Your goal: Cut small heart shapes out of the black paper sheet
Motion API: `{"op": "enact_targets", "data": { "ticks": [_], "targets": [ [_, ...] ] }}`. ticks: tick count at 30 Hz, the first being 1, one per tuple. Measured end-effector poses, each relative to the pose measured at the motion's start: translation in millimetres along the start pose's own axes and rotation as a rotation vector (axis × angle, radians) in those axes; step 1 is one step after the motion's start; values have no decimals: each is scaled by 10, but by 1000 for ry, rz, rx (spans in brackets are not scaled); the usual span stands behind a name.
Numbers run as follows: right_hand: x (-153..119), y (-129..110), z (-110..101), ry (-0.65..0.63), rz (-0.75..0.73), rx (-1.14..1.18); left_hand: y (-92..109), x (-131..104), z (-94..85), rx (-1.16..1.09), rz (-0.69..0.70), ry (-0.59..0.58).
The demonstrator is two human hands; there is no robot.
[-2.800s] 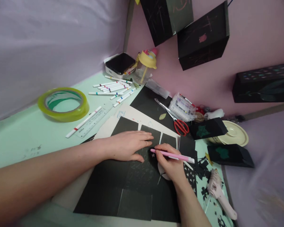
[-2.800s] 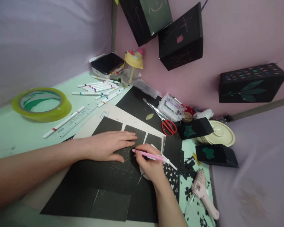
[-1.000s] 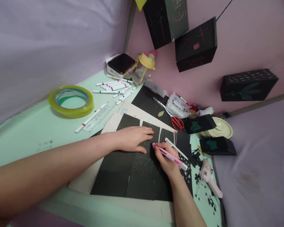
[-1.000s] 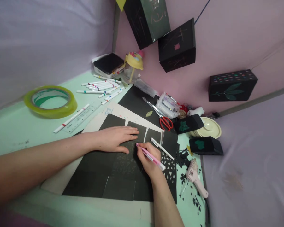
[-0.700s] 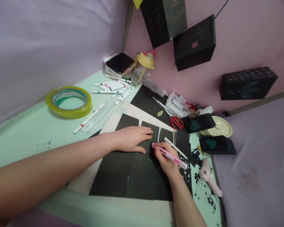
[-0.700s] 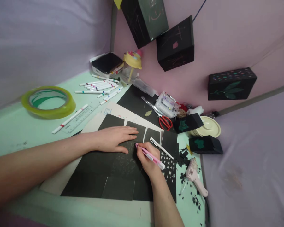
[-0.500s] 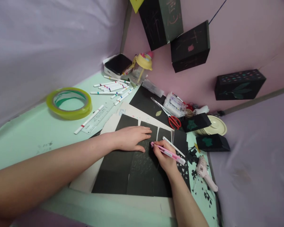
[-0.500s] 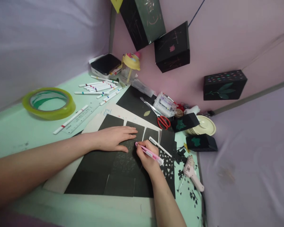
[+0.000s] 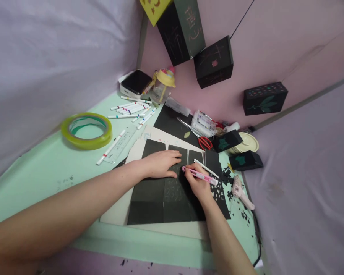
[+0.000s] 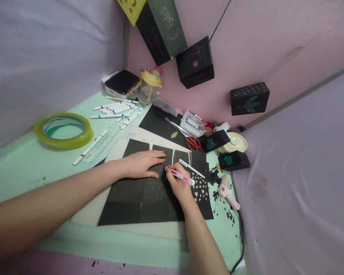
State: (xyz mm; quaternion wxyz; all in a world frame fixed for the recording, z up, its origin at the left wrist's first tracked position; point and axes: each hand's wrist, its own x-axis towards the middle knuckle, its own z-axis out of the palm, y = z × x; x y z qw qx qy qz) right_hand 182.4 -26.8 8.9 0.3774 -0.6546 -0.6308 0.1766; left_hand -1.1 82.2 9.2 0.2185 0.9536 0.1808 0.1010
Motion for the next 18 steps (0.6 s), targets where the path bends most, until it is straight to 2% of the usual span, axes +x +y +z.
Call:
{"op": "enact_targets", "data": {
  "ticks": [7, 18],
  "targets": [
    [-73, -35, 107, 117, 58, 0, -27, 12, 58, -4, 13, 15],
    [-88, -149, 136, 167, 112, -1, -12, 21, 53, -9, -4, 15]
  ]
}}
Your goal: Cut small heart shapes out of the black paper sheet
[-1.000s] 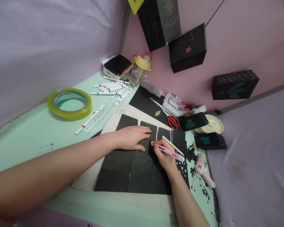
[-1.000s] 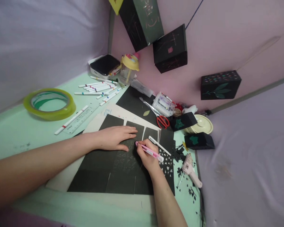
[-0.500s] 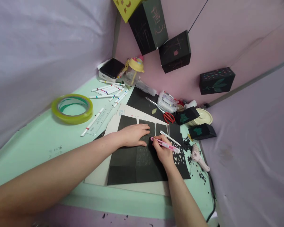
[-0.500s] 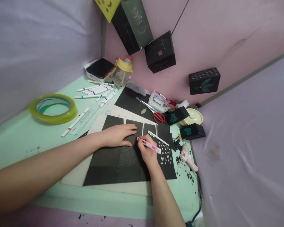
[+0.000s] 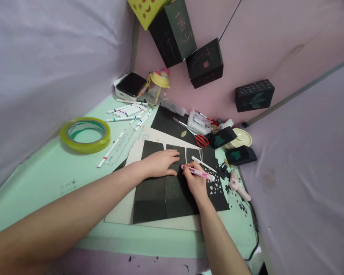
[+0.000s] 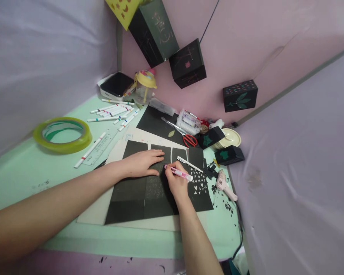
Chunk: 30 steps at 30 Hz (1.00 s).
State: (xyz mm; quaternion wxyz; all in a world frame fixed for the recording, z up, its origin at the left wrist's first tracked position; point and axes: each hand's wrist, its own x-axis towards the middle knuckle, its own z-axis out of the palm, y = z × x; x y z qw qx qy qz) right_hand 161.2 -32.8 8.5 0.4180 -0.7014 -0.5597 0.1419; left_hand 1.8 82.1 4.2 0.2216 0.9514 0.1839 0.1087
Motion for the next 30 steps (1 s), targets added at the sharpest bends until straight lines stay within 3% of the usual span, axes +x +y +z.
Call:
{"op": "enact_targets", "data": {
  "ticks": [10, 22, 30],
  "targets": [
    [-99, -23, 99, 104, 5, -99, 49, 8, 65, 13, -51, 36],
    [31, -169, -8, -56, -11, -170, 37, 9, 88, 10, -39, 44],
    [-126, -149, 176, 163, 29, -146, 51, -10, 61, 4, -42, 36]
  ]
}}
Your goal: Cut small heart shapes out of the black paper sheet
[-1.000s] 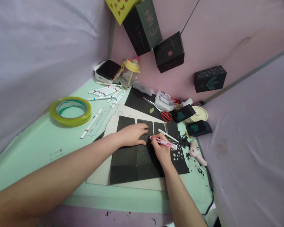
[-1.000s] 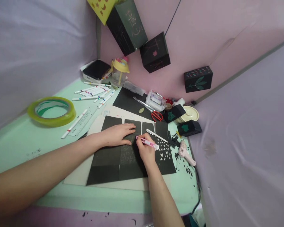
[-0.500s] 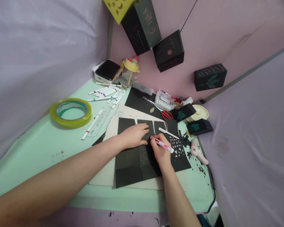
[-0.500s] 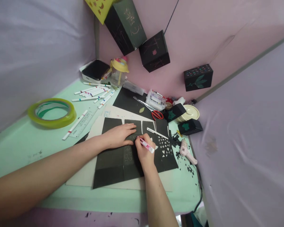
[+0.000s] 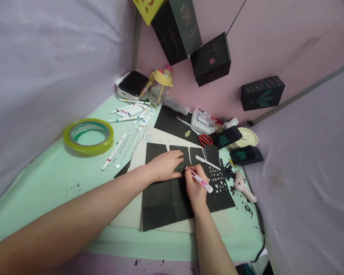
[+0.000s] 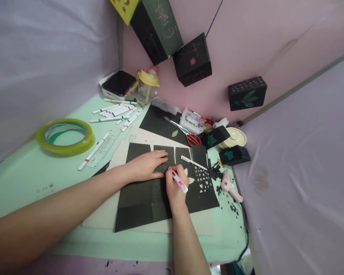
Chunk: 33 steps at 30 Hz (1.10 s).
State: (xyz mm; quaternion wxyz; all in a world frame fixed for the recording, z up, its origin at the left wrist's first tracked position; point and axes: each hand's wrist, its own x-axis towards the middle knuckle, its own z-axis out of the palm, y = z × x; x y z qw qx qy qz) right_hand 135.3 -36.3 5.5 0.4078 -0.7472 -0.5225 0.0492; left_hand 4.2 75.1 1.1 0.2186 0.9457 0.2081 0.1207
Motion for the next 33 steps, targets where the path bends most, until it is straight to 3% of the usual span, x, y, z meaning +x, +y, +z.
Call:
{"op": "enact_targets", "data": {
  "ticks": [14, 33],
  "targets": [
    [-50, 22, 35, 26, -40, 1, -5, 2, 21, -7, -5, -4],
    [-61, 0, 35, 32, 24, 66, 13, 0, -7, -8, -22, -27]
  ]
}}
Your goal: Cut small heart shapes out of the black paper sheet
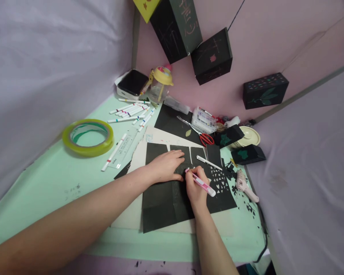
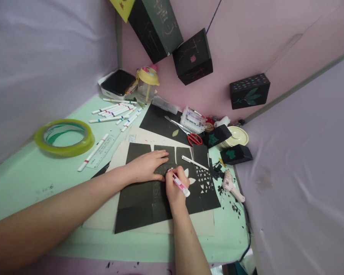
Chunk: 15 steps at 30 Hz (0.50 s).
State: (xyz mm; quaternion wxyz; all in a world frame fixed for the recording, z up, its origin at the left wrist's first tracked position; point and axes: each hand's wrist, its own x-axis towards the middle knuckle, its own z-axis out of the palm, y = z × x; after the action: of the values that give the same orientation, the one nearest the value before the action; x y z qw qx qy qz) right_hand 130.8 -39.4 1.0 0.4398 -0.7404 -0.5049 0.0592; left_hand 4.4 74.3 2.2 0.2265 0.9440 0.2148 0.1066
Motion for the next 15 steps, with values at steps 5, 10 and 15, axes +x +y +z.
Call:
{"op": "enact_targets", "data": {
  "ticks": [5, 10, 15],
  "targets": [
    [-3, 14, 2, -10, 46, 43, -7, 11, 0, -5, -1, 0],
    [-9, 32, 12, -16, 66, 80, 8, -10, -9, -1, 1, 2],
    [6, 40, -20, 60, 146, 130, 19, -28, -86, -3, 9, -25]
  ]
}}
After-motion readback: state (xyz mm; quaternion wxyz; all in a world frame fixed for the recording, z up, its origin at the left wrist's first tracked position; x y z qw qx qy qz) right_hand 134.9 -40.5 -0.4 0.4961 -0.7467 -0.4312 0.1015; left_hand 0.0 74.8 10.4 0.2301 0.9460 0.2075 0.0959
